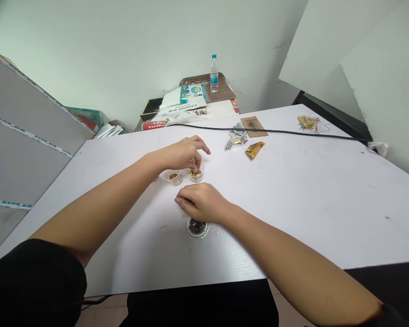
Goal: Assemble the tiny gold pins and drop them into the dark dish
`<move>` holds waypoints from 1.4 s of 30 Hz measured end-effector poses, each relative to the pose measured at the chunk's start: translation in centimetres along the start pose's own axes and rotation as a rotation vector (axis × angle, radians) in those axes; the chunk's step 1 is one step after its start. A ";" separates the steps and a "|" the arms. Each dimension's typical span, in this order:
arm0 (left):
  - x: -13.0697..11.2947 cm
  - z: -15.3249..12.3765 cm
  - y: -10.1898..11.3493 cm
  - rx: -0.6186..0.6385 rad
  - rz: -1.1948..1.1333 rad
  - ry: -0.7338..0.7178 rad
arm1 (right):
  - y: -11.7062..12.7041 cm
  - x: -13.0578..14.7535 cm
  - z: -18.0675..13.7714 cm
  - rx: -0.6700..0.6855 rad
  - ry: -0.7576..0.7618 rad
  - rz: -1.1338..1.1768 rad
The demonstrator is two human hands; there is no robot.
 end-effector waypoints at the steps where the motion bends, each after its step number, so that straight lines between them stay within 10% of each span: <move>1: 0.0 -0.1 0.3 -0.031 -0.018 -0.012 | 0.1 0.0 0.0 -0.005 0.003 -0.002; 8: -0.2 -4.5 4.5 -0.554 -0.410 0.071 | 3.7 -0.4 -0.5 -0.359 -0.062 0.001; 11: 0.4 -7.4 2.8 -0.666 -0.856 0.294 | 5.7 -0.6 -1.2 -0.563 -0.099 0.021; 20: -1.7 -10.2 -4.5 -0.570 -1.544 0.374 | 5.6 1.9 -1.0 -0.527 0.099 -0.027; 26: -1.9 -10.2 -7.6 -0.297 -1.753 0.404 | 4.9 2.5 -0.7 -0.428 0.185 0.034; 42: -2.3 -10.6 -7.4 -0.338 -1.623 0.385 | 4.2 2.8 -0.5 -0.359 0.210 0.070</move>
Point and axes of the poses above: each hand's wrist, its own z-axis towards the middle knuckle, its own y-axis out of the back of the hand, x = y × z, the point moved 9 cm from there along z, towards the middle knuckle, and after that the axes turned 2 degrees about z, right-handed, at the moved point
